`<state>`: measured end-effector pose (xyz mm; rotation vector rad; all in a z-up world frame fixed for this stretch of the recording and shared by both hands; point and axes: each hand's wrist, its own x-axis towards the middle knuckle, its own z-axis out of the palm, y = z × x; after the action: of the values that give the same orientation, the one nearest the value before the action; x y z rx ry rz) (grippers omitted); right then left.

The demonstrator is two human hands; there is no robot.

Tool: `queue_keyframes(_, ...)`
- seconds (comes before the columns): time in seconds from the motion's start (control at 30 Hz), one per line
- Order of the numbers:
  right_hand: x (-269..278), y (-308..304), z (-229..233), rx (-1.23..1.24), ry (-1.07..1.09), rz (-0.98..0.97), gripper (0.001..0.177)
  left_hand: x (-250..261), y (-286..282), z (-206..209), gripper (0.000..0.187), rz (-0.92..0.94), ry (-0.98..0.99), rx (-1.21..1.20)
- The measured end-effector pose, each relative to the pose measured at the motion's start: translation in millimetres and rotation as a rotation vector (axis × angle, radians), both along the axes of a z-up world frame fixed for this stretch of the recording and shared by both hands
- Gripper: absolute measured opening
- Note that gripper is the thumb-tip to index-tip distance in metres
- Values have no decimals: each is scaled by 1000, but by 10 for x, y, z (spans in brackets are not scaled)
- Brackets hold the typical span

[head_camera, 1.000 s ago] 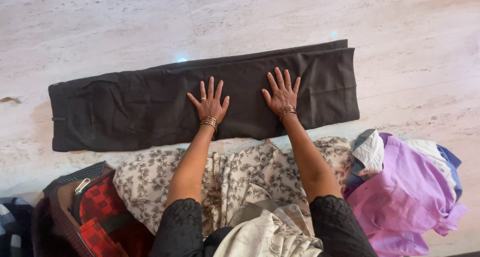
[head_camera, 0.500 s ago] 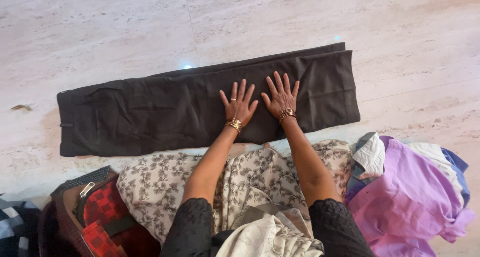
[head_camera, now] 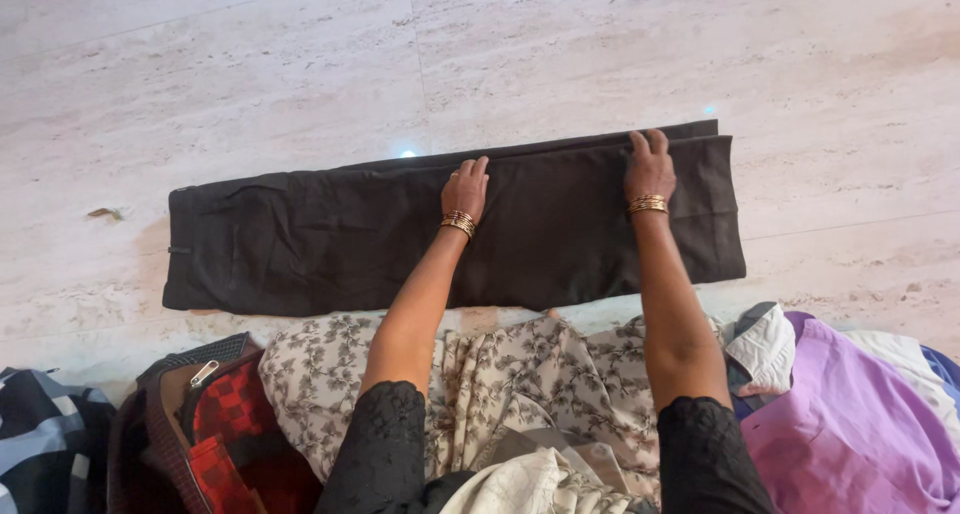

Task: The person takes a pair of black trousers from a suitcase, lays them flat on the floor, and folds them neatly by hand. The trousers are folded lengthwise and then rolled into a compact bundle.

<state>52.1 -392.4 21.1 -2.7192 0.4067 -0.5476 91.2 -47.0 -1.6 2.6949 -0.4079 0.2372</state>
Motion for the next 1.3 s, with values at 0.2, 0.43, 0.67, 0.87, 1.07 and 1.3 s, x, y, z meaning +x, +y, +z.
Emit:
queue_keyframes(0.2, 212, -527, 65, 14, 310, 48, 6, 255, -47, -31, 13, -33, 168, 46)
queue_keyframes(0.43, 164, -209, -127, -159, 63, 0, 57, 126, -216, -48, 33, 80, 4, 8)
queue_keyframes(0.67, -191, 885, -340, -63, 259, 170, 60, -752, -529, 9, 63, -23, 94, 250)
queue_keyframes(0.87, -384, 273, -327, -94, 337, 79, 56, -793, -402, -48, 63, -45, 120, 237)
queue_keyframes(1.07, -1038, -829, 135, 193, 565, -723, 78, -1051, -273, 37, 65, -51, 259, 195)
queue_keyframes(1.3, -1312, -876, 200, 307, 404, -549, 59, -1519, -45, -98, 57, -62, 340, 31)
